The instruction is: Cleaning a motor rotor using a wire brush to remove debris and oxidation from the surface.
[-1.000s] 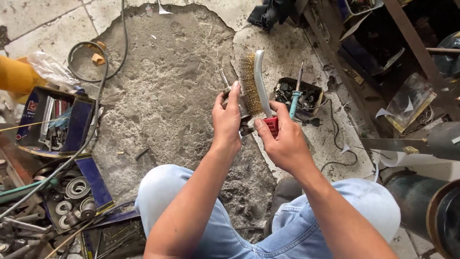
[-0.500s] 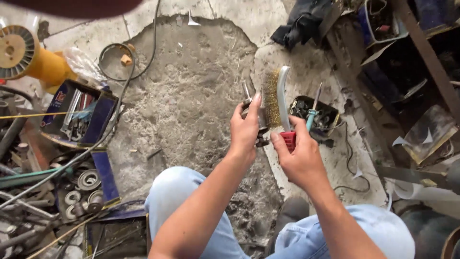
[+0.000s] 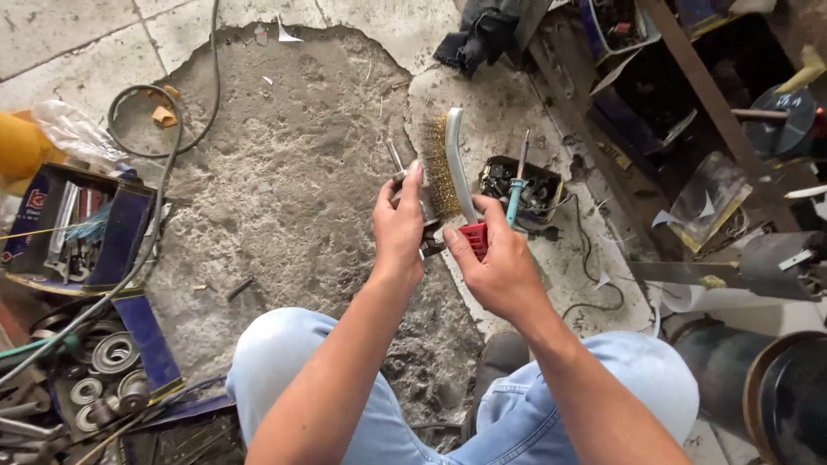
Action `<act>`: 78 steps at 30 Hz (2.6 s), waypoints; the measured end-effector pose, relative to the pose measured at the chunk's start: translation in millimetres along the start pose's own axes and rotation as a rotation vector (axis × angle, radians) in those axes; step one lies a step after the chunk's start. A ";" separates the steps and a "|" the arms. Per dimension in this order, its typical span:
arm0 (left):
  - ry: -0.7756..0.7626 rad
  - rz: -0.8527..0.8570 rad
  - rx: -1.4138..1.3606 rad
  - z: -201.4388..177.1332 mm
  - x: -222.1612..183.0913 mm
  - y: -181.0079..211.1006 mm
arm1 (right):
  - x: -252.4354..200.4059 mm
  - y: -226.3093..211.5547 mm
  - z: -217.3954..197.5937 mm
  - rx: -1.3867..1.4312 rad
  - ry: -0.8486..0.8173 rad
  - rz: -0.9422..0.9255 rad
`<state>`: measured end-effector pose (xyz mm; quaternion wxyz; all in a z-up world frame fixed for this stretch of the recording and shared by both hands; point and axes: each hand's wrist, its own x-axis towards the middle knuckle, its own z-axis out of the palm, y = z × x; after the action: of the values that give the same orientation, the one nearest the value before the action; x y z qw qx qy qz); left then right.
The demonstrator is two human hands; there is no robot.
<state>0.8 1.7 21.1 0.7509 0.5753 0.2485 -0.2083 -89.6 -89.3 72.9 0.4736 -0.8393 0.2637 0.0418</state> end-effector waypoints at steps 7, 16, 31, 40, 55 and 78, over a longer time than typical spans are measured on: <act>0.004 -0.016 0.057 -10.9 20.2 -19.7 | -1.6 11.6 10.8 -0.013 0.018 -0.015; 0.019 -0.016 0.055 0.1 -4.5 -10.1 | -6.0 19.9 9.0 -0.022 0.023 -0.066; 0.040 0.007 0.027 4.1 -4.5 6.4 | 1.0 0.2 1.4 0.011 0.012 -0.050; 0.015 0.012 0.045 -2.9 16.8 -10.6 | 6.8 8.7 3.3 -0.012 0.026 -0.078; 0.003 -0.054 0.039 9.1 25.6 -10.3 | 11.2 0.5 -4.3 0.023 0.031 -0.043; 0.053 -0.079 0.036 7.9 -17.9 18.5 | -1.8 -5.7 -3.7 -0.003 -0.001 0.022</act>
<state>-1.2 -0.8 47.8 0.7249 0.5837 0.2868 -0.2269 -89.0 -89.2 79.9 0.4720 -0.8370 0.2726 0.0475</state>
